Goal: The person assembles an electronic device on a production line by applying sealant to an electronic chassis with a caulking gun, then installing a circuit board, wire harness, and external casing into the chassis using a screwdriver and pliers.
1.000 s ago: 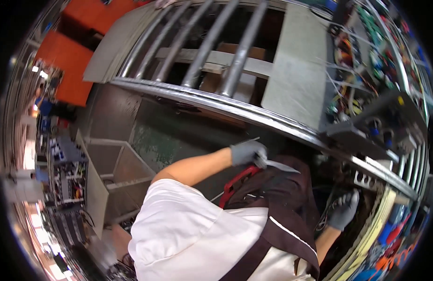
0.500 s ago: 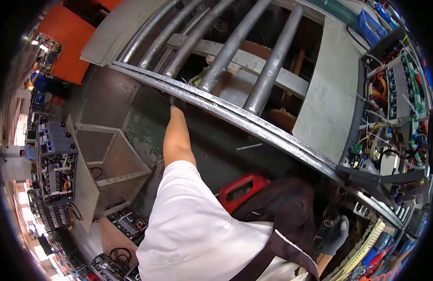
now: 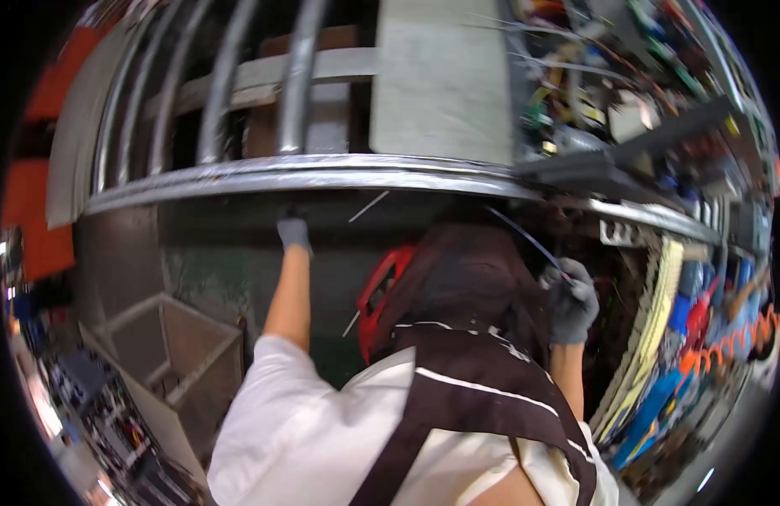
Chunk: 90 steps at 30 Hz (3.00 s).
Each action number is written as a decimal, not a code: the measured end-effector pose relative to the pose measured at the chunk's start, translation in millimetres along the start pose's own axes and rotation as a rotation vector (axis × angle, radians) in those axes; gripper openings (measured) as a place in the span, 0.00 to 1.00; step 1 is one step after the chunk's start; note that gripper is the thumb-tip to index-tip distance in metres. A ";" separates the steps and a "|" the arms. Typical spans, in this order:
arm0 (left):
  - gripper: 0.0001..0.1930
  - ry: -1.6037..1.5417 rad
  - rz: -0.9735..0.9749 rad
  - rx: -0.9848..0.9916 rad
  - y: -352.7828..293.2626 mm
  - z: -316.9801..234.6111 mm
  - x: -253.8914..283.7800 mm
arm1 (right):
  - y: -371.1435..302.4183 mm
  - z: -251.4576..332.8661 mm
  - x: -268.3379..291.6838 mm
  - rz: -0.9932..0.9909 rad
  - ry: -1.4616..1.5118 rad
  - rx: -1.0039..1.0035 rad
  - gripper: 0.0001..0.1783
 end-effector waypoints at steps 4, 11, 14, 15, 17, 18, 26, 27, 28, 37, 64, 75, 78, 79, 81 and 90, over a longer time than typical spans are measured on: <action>0.10 0.250 0.617 -0.218 -194.6 -84.3 -83.7 | -5.7 19.0 -22.4 0.188 -0.024 0.139 0.25; 0.13 0.155 1.377 -0.156 -370.8 -196.7 -188.6 | -21.6 48.0 -4.5 0.300 -0.174 0.292 0.28; 0.12 -0.022 1.368 0.127 -374.7 -191.8 -203.8 | -30.2 52.0 16.8 0.226 -0.164 0.318 0.21; 0.12 -0.082 1.356 0.115 -373.2 -193.3 -206.6 | -32.0 50.0 26.5 0.194 -0.219 0.299 0.17; 0.11 -0.035 1.318 0.113 -377.2 -196.4 -209.1 | -37.2 52.1 32.6 0.142 -0.186 0.253 0.11; 0.11 0.004 1.287 0.079 -379.3 -197.5 -210.3 | -38.7 52.1 35.8 0.070 -0.225 0.228 0.10; 0.09 0.159 0.957 -0.501 -374.9 -224.5 -204.5 | -31.7 64.5 30.4 -0.193 -0.600 0.340 0.16; 0.09 0.133 0.897 -0.595 -369.8 -230.5 -203.1 | -32.3 70.3 28.6 -0.251 -0.627 0.434 0.17; 0.08 0.092 0.913 -0.504 -367.4 -233.8 -203.0 | -32.2 73.2 26.5 -0.236 -0.663 0.452 0.18; 0.15 -0.180 1.226 0.298 -368.3 -207.8 -220.7 | -33.5 74.5 24.5 -0.154 -0.437 0.414 0.18; 0.05 -0.353 1.102 0.186 -371.6 -214.6 -220.2 | -14.9 53.7 60.8 -0.392 -0.159 0.331 0.14; 0.09 -0.380 0.824 -0.055 -346.6 -248.8 -228.9 | 64.7 67.9 46.5 -0.221 0.299 0.372 0.09; 0.09 -0.419 0.761 -0.082 -343.2 -247.8 -229.3 | 64.1 82.3 37.1 -0.340 0.142 0.374 0.14; 0.09 -0.427 0.768 -0.107 -344.7 -248.5 -229.4 | 62.7 87.5 35.1 -0.315 0.096 0.377 0.21; 0.09 -0.422 0.751 -0.121 -347.4 -252.4 -226.7 | 64.1 89.8 33.9 -0.323 0.061 0.391 0.27; 0.09 -0.430 0.714 -0.066 -335.4 -240.7 -229.6 | 73.5 92.7 30.0 -0.276 0.007 0.461 0.26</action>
Point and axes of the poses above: each hand's wrist, its own y-axis towards the middle knuckle, its own x-axis out of the back of the hand, z = x × y, the point moved 6 cm from there along y, towards the middle knuckle
